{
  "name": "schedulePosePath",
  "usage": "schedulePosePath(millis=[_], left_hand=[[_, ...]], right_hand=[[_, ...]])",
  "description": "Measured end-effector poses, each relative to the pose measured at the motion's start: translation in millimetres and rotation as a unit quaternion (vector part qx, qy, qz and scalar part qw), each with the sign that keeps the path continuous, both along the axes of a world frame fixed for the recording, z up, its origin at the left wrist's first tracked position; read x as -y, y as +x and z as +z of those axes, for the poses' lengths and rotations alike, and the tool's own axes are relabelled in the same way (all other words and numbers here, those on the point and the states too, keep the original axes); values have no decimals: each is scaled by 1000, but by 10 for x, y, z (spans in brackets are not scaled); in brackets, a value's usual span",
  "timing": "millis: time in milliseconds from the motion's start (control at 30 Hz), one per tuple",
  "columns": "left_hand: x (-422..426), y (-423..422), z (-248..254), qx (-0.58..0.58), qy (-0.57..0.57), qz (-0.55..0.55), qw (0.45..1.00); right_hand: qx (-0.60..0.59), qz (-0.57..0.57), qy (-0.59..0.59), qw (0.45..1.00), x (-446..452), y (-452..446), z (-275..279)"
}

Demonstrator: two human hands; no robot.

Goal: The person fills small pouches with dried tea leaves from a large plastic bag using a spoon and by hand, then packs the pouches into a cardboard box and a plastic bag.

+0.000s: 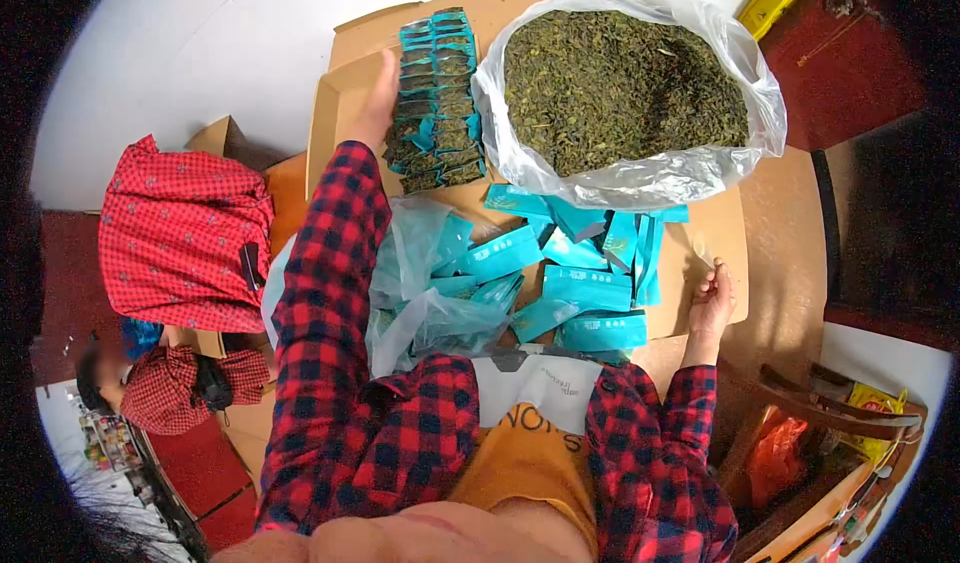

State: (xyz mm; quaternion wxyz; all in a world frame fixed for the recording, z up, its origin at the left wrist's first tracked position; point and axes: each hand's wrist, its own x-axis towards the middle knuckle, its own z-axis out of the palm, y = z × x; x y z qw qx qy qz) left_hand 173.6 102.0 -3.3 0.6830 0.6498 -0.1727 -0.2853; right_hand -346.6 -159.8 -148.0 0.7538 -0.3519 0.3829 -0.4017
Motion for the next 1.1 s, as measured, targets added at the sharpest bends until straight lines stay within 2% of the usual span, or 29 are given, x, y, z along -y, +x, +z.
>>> schedulePosePath(millis=[67,167,200,300,467,567,700,733,833,1000,1100], left_hand=[[37,13,-71,-7,7,-34,999],[-74,328,-266,-122,-73,-51,989],[-94,377,-306,-120,-73,-50,989],[-113,474,-342,-80,-14,91,993],[-74,657,-536,-69,58,125,988],[-102,703,-737,-159,-3,-20,987],[108,674,-513,-234,62,55,969],[107,623,-460,-236,62,53,968],[69,385,-354,-136,42,48,989],[37,424,-345,-126,19,42,991],[117,598,-331,-157,-38,22,987]], right_hand=[[-7,-7,4,1000,-8,-22,-16],[-12,-11,4,1000,35,6,-34],[-7,-7,1,1000,40,5,-47],[4,-1,-5,1000,27,-14,-74],[19,0,0,1000,38,-21,-84],[26,2,-1,1000,45,-30,-116],[11,2,-12,1000,56,-22,-160],[9,3,-14,1000,60,-12,-153],[0,0,-16,1000,28,-23,-134],[-18,-7,-13,1000,19,-40,-116],[-4,8,-10,1000,40,-1,-116]])
